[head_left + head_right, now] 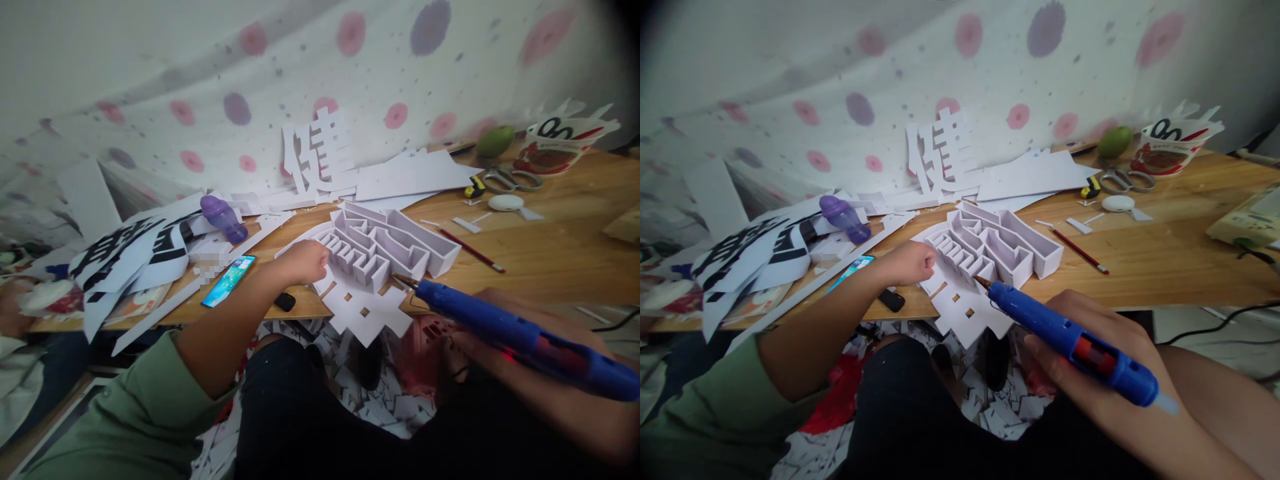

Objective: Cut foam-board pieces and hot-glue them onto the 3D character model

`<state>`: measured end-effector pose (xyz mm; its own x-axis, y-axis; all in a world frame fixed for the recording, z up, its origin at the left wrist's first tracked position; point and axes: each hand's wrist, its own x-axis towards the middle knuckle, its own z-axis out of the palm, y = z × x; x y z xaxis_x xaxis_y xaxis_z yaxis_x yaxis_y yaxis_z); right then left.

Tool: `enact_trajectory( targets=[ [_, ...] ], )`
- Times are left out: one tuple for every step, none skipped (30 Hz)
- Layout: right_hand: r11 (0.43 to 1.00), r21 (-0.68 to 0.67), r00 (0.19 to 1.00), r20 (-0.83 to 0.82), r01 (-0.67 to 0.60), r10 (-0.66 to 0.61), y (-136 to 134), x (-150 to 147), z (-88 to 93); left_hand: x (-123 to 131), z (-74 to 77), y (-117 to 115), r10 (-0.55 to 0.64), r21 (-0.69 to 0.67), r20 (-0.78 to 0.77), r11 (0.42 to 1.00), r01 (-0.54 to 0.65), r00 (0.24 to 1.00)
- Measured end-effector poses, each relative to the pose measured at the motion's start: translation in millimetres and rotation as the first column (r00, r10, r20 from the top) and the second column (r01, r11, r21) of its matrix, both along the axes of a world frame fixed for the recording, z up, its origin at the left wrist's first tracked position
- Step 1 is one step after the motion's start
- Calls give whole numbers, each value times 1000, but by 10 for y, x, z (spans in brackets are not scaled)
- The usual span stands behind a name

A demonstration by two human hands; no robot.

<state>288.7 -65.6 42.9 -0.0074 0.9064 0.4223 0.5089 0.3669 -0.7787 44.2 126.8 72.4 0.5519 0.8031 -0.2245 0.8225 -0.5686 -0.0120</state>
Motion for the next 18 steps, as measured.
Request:
enact_trajectory(
  targets=[
    [1000, 8, 1000, -8, 16, -16, -7, -5, 2, 1, 3, -4, 1, 3, -4, 1000, -1, 1000],
    [1000, 15, 1000, -12, 22, -22, -12, -12, 3, 2, 5, -7, 1, 4, -8, 1000, -1, 1000],
    [999, 20, 999, -18, 35, -35, -13, -18, 2, 3, 6, -10, 1, 6, -12, 1000, -1, 1000],
    [999, 20, 999, -19, 43, -43, -11, -23, 1, 3, 6, -13, 3, 8, -15, 1000, -3, 1000],
    [999, 16, 999, -19, 49, -49, -6, -26, -1, 4, 6, -16, 6, 11, -18, 1000, -5, 1000],
    [999, 11, 999, -13, 40, -40, 2, -27, -4, 6, 5, -19, 9, 14, -19, 1000, -9, 1000],
    [1000, 9, 1000, -7, 26, -26, 10, -24, -8, 7, 5, -23, 13, 17, -20, 1000, -13, 1000],
    [1000, 5, 1000, -1, 11, -11, 17, -20, -12, 9, 5, -26, 16, 19, -20, 1000, -15, 1000],
    [1000, 1, 1000, -1, 6, -6, 22, -16, -16, 10, 5, -30, 17, 21, -19, 1000, -17, 1000],
    [1000, -5, 1000, 0, -3, 3, 24, -11, -20, 12, 5, -33, 17, 23, -19, 1000, -17, 1000],
    [1000, -14, 1000, -3, -5, 5, 24, -6, -23, 13, 6, -35, 15, 25, -18, 1000, -15, 1000],
    [1000, -22, 1000, -4, -12, 12, 21, -2, -26, 13, 7, -36, 13, 27, -16, 1000, -12, 1000],
    [999, -33, 1000, -8, -17, 17, 18, 2, -28, 14, 7, -36, 9, 27, -14, 1000, -9, 1000],
    [999, -42, 1000, -15, -28, 28, 13, 5, -31, 14, 7, -35, 6, 27, -12, 1000, -6, 1000],
    [997, -55, 999, -17, -49, 48, 10, 9, -33, 14, 7, -34, 3, 27, -9, 1000, -2, 1000],
    [996, -64, 998, -20, -68, 66, 8, 12, -36, 13, 5, -32, 0, 27, -6, 1000, 0, 1000],
    [996, -65, 997, -26, -68, 67, 7, 14, -38, 12, 3, -30, -1, 27, -3, 1000, 1, 1000],
    [996, -66, 998, -25, -66, 65, 7, 16, -39, 10, -1, -29, -2, 26, 1, 1000, 2, 1000]
  ],
)
